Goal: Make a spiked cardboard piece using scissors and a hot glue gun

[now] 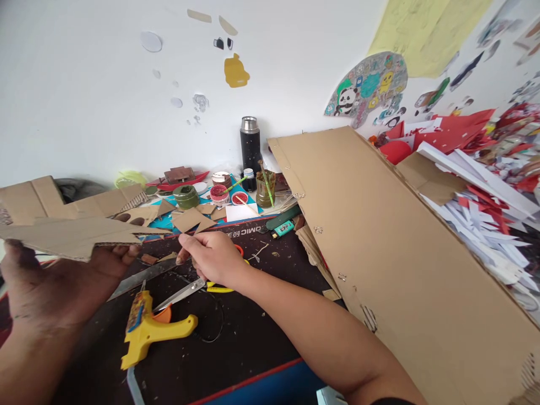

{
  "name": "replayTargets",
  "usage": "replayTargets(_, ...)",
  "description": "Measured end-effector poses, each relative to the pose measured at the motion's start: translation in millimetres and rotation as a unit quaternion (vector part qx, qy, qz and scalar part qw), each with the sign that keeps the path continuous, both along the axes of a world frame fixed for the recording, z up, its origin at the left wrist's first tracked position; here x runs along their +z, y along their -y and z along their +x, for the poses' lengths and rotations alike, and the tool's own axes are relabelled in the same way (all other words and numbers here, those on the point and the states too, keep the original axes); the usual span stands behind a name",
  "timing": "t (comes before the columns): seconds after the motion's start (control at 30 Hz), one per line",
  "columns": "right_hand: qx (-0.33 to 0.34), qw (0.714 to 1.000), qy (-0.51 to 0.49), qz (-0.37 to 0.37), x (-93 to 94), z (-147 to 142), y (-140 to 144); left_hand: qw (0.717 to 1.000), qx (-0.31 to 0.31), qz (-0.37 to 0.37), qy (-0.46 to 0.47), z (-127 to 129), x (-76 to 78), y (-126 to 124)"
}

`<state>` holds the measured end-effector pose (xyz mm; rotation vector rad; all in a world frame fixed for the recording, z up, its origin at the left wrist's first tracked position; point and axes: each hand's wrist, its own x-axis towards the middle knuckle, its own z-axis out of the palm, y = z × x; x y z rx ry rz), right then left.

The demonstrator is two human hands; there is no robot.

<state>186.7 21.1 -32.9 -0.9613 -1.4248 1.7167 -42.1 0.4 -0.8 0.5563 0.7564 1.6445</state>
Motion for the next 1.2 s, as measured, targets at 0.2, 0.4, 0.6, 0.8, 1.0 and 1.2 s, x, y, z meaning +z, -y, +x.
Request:
replayTargets(0.2, 0.034, 0.988, -0.104, -0.111, 5.0, -0.1, -3.2, 0.998, 0.01, 0.038, -0.039, 6.7, 5.2, 1.1)
replayTargets(0.4, 0.063, 0.981, -0.109, -0.15, 7.6, 0.4, -1.4, 0.998, 0.023, 0.02, -0.058, 10.4, 7.8, 3.9)
replayTargets(0.6, 0.084, 0.977, -0.111, -0.159, 4.5, -0.6, -2.2, 0.997, 0.017, 0.009, -0.075, 16.1, 13.5, 7.8)
replayTargets(0.8, 0.087, 0.971, -0.151, -0.166, 4.7, -0.6, -1.8, 0.997, 0.003, 0.01, -0.079, 14.2, 9.8, 6.4)
replayTargets(1.0, 0.074, 0.969, -0.156, -0.175, 7.0, 0.4, -1.6, 0.997, -0.004, 0.006, -0.076, 13.5, 10.3, 6.0)
replayTargets(1.2, 0.069, 0.964, -0.166, -0.197, 6.4, -0.5, -2.9, 0.997, -0.006, 0.006, -0.076, 8.7, 6.2, 6.6)
